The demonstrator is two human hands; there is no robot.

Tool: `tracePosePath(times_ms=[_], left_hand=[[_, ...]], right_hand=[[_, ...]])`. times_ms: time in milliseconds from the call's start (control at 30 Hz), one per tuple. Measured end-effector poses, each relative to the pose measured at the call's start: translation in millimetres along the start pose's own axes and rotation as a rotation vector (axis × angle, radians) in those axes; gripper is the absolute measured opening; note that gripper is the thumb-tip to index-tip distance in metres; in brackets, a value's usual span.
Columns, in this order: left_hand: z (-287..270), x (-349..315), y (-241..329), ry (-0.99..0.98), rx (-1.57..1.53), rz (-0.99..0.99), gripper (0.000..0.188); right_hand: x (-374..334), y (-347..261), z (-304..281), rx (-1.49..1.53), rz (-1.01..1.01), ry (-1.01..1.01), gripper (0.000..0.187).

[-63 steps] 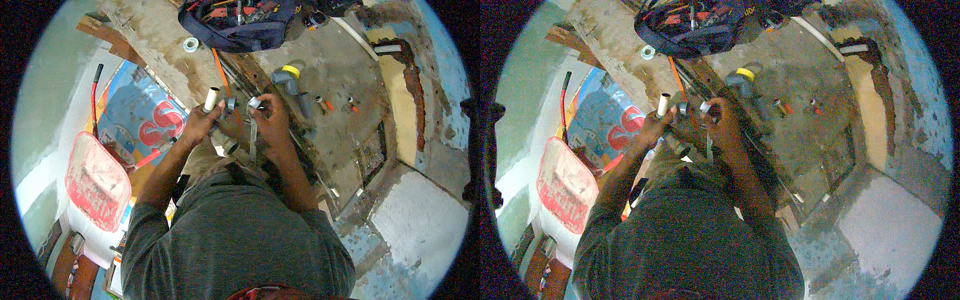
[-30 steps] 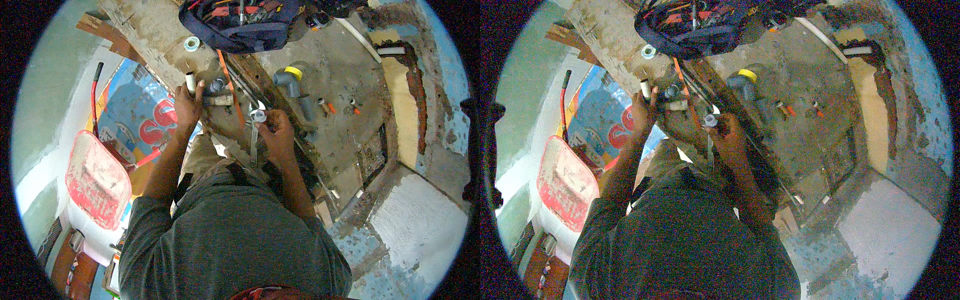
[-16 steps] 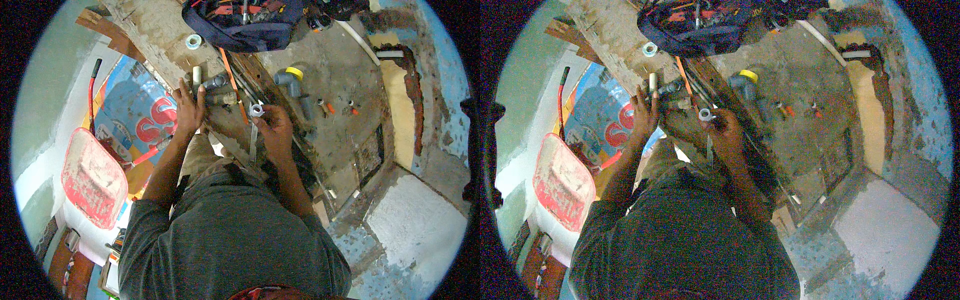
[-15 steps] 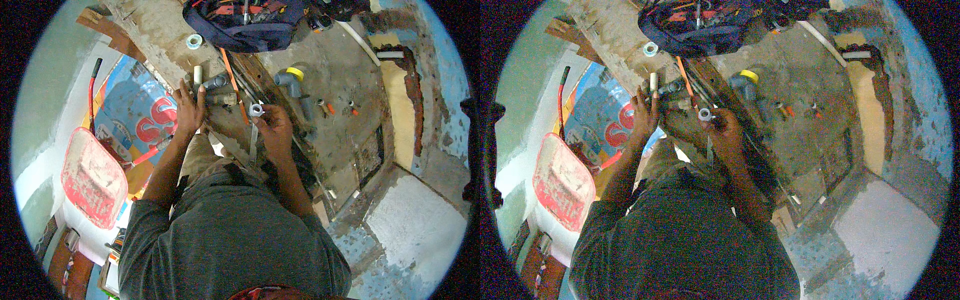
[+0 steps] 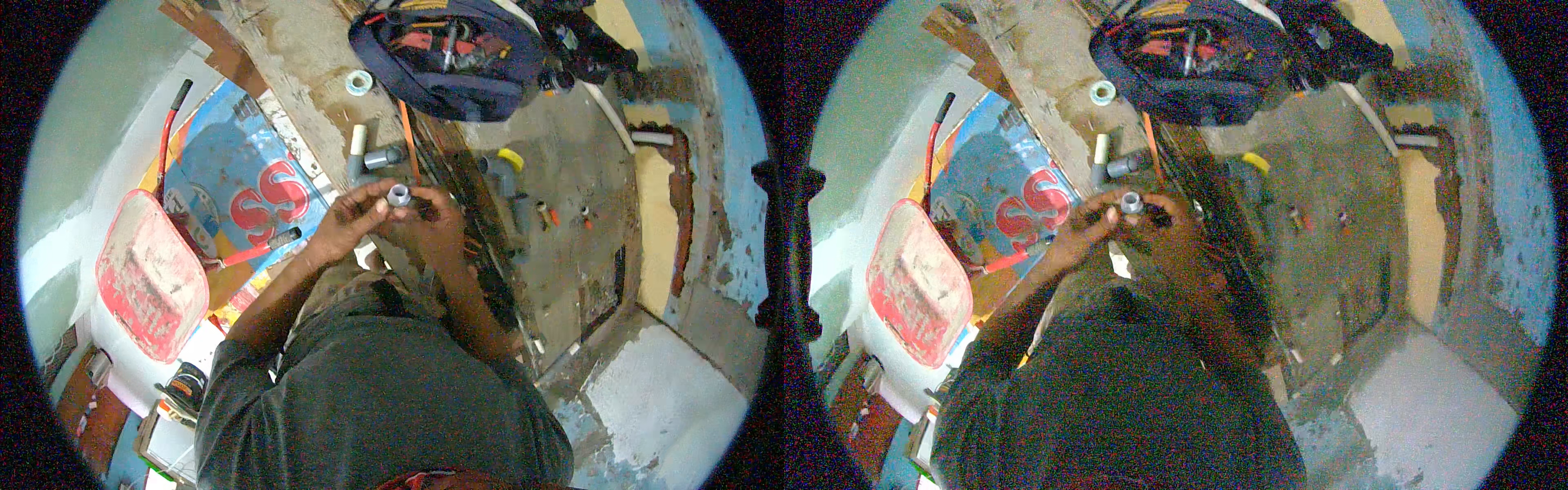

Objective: The person assembles a plumbing connection by joining a PVC pipe with a metal fitting. They wrap the fitting threads with white tape and then screw the pipe onto the fitting by hand.

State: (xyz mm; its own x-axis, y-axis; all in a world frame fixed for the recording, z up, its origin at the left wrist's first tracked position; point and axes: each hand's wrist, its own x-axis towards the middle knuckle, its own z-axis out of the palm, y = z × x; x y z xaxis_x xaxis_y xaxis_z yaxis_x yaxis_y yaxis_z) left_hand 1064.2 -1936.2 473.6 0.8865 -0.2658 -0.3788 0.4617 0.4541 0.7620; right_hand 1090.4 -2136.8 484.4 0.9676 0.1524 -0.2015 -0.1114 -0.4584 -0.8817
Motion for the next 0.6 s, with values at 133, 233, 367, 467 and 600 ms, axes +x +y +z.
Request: tracePosePath(times_ms=[133,233,367,467,600], left_hand=[[-16,-3,-2,0.104,-0.184,-0.165,0.034],[-37,-7,0,0.188,-0.257,-0.164,0.022],[-72,-11,12,0.222,-0.140,0.005,0.006],[-99,-9,23,0.276,-0.062,0.110,0.016],[-124,-8,35,0.209,-0.114,0.267,0.028]], right_hand=[[20,-26,16,0.082,-0.194,-0.118,0.031],[50,-42,24,-0.074,-0.139,-0.253,0.029],[83,-57,43,-0.168,-0.321,-0.471,0.018],[107,-62,57,-0.142,-0.366,-0.414,0.017],[167,-52,78,-0.471,-0.489,-0.115,0.024]])
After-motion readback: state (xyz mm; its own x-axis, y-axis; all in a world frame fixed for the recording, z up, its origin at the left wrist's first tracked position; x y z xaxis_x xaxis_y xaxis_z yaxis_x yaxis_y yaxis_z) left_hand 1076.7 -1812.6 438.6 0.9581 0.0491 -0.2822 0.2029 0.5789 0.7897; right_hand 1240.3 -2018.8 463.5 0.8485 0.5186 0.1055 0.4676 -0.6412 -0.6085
